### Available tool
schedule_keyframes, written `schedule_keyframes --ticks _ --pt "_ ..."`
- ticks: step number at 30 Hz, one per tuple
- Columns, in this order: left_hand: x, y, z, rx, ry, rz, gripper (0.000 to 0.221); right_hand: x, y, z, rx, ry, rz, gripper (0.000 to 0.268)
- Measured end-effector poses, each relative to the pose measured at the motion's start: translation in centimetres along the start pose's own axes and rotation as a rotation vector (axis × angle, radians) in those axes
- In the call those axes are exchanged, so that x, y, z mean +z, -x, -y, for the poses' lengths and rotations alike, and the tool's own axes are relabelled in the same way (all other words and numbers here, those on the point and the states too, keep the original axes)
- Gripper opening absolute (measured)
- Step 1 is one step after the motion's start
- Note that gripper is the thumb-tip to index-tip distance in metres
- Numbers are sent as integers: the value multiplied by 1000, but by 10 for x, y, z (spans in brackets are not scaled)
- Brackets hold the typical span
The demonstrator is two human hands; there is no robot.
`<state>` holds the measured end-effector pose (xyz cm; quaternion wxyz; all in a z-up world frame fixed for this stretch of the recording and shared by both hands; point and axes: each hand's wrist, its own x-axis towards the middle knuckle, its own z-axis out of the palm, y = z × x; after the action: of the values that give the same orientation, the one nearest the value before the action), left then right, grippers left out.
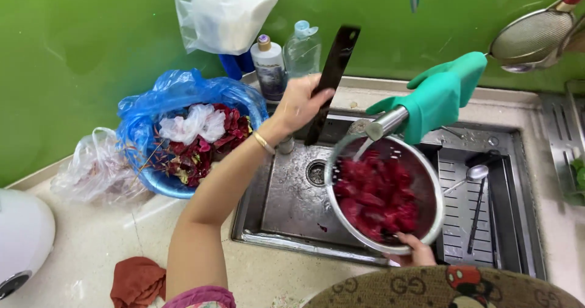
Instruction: Peeling, washing, and sorting red beets in a kitchen sink.
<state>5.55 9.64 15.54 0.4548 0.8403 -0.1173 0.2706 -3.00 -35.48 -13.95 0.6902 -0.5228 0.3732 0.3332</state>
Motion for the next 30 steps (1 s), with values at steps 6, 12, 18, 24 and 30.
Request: schedule_keyframes --ticks 6,12,18,24,30 --pt "21 -131 -30 42 -107 -20 19 150 10 -21 191 -89 393 48" --pt "55 -198 6 -2 48 -84 16 155 -120 -71 201 124 221 42" --pt "73 -248 42 -58 289 -56 13 132 -136 -31 185 48 184 58" --pt "77 -250 66 -50 521 19 9 177 -66 37 -410 347 373 55" --pt "71 -234 53 -5 543 79 15 258 -127 82 -119 47 714 46"
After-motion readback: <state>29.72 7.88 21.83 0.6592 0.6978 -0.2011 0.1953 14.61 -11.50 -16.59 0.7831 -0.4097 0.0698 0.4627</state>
